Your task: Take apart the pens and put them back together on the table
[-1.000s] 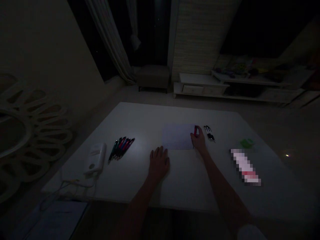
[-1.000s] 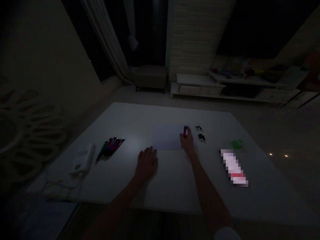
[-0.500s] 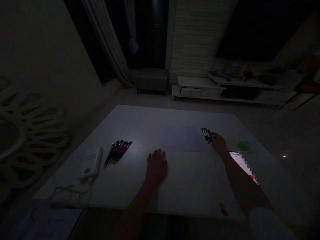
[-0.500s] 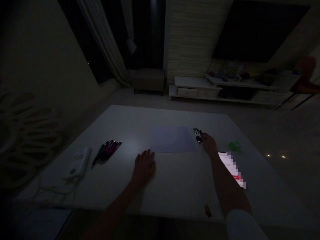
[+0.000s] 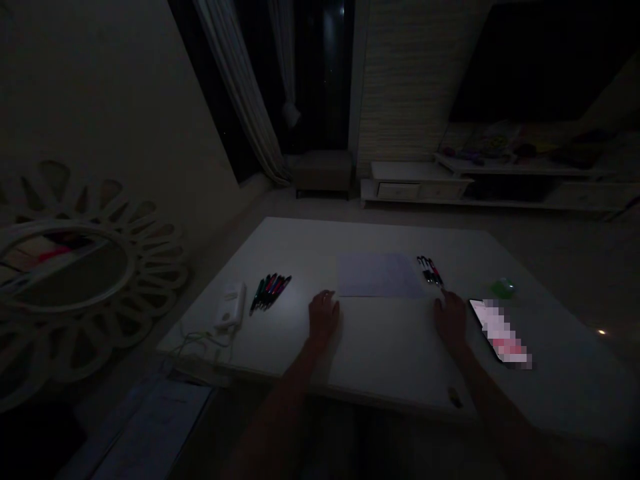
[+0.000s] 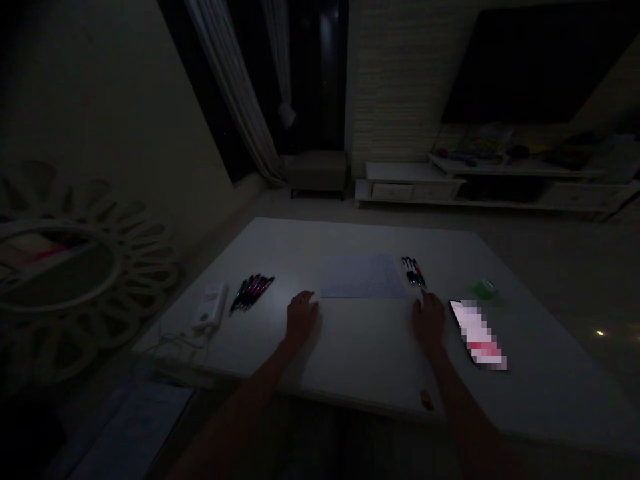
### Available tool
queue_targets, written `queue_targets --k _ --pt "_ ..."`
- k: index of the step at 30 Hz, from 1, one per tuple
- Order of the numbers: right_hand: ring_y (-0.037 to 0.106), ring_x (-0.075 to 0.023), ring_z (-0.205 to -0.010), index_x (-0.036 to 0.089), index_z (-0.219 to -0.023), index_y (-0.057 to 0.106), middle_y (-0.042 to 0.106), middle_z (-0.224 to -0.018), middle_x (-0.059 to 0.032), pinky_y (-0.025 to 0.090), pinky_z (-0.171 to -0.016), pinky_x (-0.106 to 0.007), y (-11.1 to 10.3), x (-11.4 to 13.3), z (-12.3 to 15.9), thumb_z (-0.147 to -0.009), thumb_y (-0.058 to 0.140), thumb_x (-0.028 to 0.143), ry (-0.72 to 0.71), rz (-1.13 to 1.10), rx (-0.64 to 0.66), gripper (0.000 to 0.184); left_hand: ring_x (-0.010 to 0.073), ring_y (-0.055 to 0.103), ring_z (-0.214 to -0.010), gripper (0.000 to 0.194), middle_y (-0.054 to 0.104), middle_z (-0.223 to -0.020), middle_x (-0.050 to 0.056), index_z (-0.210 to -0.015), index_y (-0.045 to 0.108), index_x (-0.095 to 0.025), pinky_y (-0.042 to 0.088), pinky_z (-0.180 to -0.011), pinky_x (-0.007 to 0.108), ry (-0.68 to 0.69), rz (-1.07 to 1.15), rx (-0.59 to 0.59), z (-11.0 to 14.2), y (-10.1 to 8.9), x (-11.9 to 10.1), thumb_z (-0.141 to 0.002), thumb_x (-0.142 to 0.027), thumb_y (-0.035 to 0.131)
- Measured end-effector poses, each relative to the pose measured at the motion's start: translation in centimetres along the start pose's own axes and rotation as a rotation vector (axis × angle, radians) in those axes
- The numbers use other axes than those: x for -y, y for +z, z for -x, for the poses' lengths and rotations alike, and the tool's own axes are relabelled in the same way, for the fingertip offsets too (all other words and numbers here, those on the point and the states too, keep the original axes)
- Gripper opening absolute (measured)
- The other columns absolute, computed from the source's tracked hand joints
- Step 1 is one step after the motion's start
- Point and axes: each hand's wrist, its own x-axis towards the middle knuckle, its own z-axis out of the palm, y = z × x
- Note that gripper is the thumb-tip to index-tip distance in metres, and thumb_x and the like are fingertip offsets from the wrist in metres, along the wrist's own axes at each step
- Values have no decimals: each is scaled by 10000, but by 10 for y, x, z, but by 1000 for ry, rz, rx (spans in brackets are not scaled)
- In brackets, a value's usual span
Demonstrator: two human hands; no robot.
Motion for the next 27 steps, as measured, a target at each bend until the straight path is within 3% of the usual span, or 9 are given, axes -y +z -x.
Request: queue_targets --k 5,10,14,18,23,27 --pt "433 -283 -1155 147 -1170 556 497 -1205 -170 372 -953 -466 -29 29 49 -887 371 361 -99 -66 10 401 246 530 -1056 212 583 -1101 119 -1004 613 -158 416 -903 400 -218 -217 -32 -15 -56 64 -837 -186 485" --pt "430 -276 -1147 153 -1110 584 482 -1193 -162 391 -944 -455 -43 41 66 -896 362 378 -80 -147 11 381 281 565 -951 233 589 -1073 147 -1014 594 -93 445 -806 394 -302 -384 66 -16 -93 107 -826 -188 494" --pt "428 -283 -1144 155 -1088 593 477 -1186 -163 385 -961 -457 -41 40 62 -888 353 396 -28 -158 40 395 253 591 -845 256 616 -938 151 -895 617 -78 458 -753 367 -325 -397 79 -14 -98 118 -871 -190 388" --pt "436 -289 -1134 155 -1078 602 476 -1180 -163 398 -951 -461 -34 36 61 -872 355 401 7 -155 77 406 249 598 -813 261 631 -889 159 -837 627 -96 468 -709 362 -380 -396 175 -20 -99 122 -844 -167 375" --pt "450 -284 -1112 150 -1044 612 481 -1166 -166 413 -931 -450 -31 34 61 -867 353 409 9 -162 67 406 241 606 -821 238 643 -865 154 -853 636 -111 464 -733 368 -401 -302 226 -33 -108 119 -804 -148 406" --pt "455 -273 -1115 158 -1056 599 511 -1145 -157 398 -950 -456 -36 37 59 -870 360 427 37 -232 27 405 248 612 -813 278 650 -828 152 -834 658 -102 455 -722 351 -418 -204 227 -47 -117 107 -837 -241 417"
